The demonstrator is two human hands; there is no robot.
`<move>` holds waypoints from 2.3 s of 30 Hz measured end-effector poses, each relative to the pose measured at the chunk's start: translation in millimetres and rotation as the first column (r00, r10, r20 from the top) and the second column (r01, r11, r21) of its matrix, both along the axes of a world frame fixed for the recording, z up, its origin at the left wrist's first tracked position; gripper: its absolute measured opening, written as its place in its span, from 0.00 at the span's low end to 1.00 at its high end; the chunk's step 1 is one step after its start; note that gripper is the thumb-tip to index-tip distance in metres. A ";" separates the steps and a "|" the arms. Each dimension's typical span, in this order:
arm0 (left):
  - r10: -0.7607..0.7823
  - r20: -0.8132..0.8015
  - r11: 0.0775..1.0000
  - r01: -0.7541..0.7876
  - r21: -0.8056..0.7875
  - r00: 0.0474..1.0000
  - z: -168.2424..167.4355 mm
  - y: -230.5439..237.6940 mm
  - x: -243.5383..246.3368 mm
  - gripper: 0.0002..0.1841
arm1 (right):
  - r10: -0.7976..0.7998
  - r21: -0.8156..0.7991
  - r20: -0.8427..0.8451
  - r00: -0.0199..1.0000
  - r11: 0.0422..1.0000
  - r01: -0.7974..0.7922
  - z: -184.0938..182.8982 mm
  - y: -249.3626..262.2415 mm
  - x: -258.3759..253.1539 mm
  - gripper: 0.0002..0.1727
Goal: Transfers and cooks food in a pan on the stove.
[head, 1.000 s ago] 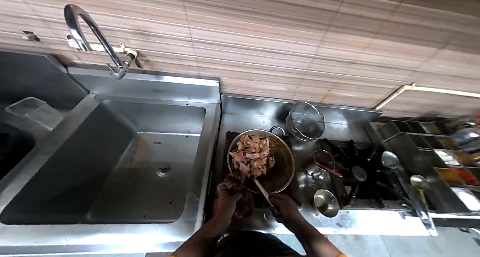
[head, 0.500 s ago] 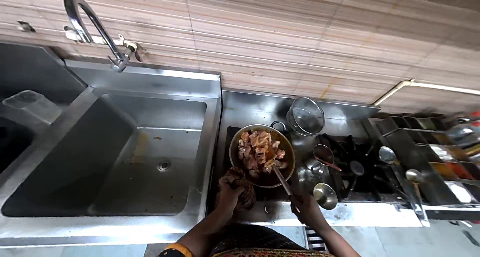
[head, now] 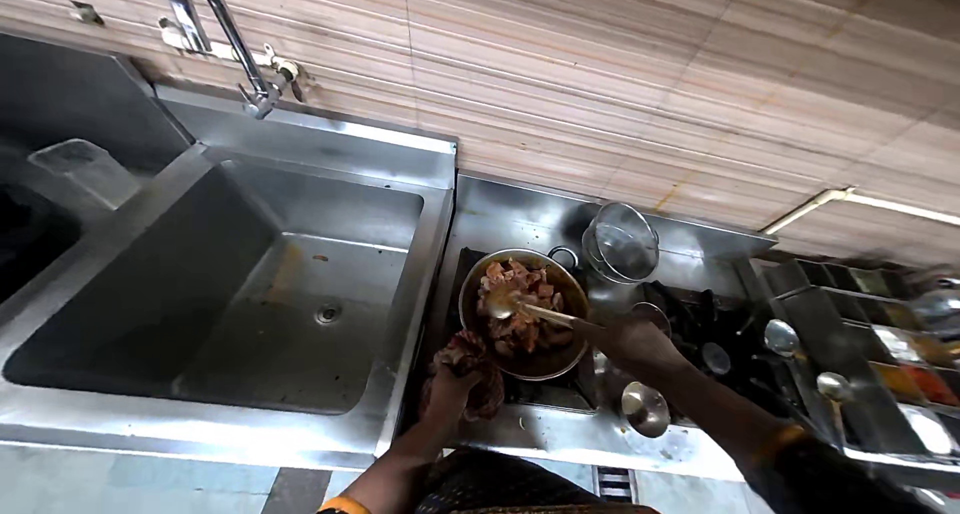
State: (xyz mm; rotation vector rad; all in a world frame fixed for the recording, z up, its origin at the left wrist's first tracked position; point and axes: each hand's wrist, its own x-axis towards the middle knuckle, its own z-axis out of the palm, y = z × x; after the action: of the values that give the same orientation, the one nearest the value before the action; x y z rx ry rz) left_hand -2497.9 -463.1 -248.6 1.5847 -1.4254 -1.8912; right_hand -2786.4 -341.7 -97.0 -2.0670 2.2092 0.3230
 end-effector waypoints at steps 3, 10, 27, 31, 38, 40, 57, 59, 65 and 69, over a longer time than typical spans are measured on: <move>0.028 0.020 1.000 -0.028 0.010 0.999 10.7 2.3 -3.0 0.31 | 0.216 0.093 -0.059 0.975 0.973 -0.210 15.5 -57.0 -3.7 0.28; 0.044 0.045 0.999 -0.044 -0.019 0.998 11.3 5.5 -3.8 0.29 | 0.131 0.164 -0.152 0.980 0.981 -0.105 46.3 -125.1 -55.9 0.21; 0.072 0.071 0.996 -0.068 -0.057 0.995 7.8 7.4 -6.3 0.23 | -0.677 0.594 0.463 0.572 0.716 0.366 -32.0 34.0 -101.3 0.20; 0.063 0.097 0.997 -0.058 -0.056 0.993 10.8 6.4 -8.8 0.22 | -0.765 0.670 0.541 0.350 0.643 0.371 -63.4 55.7 -72.0 0.21; 0.014 0.154 0.999 -0.008 -0.045 0.988 6.5 1.1 -6.7 0.23 | -0.605 0.655 0.743 -0.287 0.570 0.495 -115.4 32.3 10.1 0.20; 0.011 0.135 0.999 -0.006 -0.042 0.991 4.7 1.6 -5.4 0.23 | -0.555 0.603 0.782 -0.284 0.559 0.569 -122.0 24.9 25.1 0.19; -0.016 0.034 1.000 0.016 -0.002 0.999 8.0 3.0 -3.0 0.29 | -0.430 -0.043 0.479 0.765 0.859 0.510 -52.9 71.4 35.2 0.20; -0.030 0.030 0.999 0.031 -0.010 0.999 7.6 0.6 -2.3 0.29 | -0.413 -0.082 0.343 0.844 0.882 0.464 -37.3 60.9 41.0 0.20; -0.080 0.039 0.997 0.080 -0.013 0.996 10.5 -2.7 -0.1 0.31 | -0.588 0.233 -0.006 0.809 0.786 0.573 -17.8 27.0 13.9 0.18; -0.110 0.013 0.994 0.110 0.003 0.994 10.5 -5.4 5.7 0.33 | -0.620 0.445 0.237 0.748 0.754 0.484 3.6 44.0 8.7 0.19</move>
State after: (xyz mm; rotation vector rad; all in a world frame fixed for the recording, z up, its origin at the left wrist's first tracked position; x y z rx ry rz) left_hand -2492.2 -468.5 -238.1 1.5523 -1.5459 -1.9463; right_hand -2777.7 -297.7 -93.4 -1.0823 2.1928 0.2232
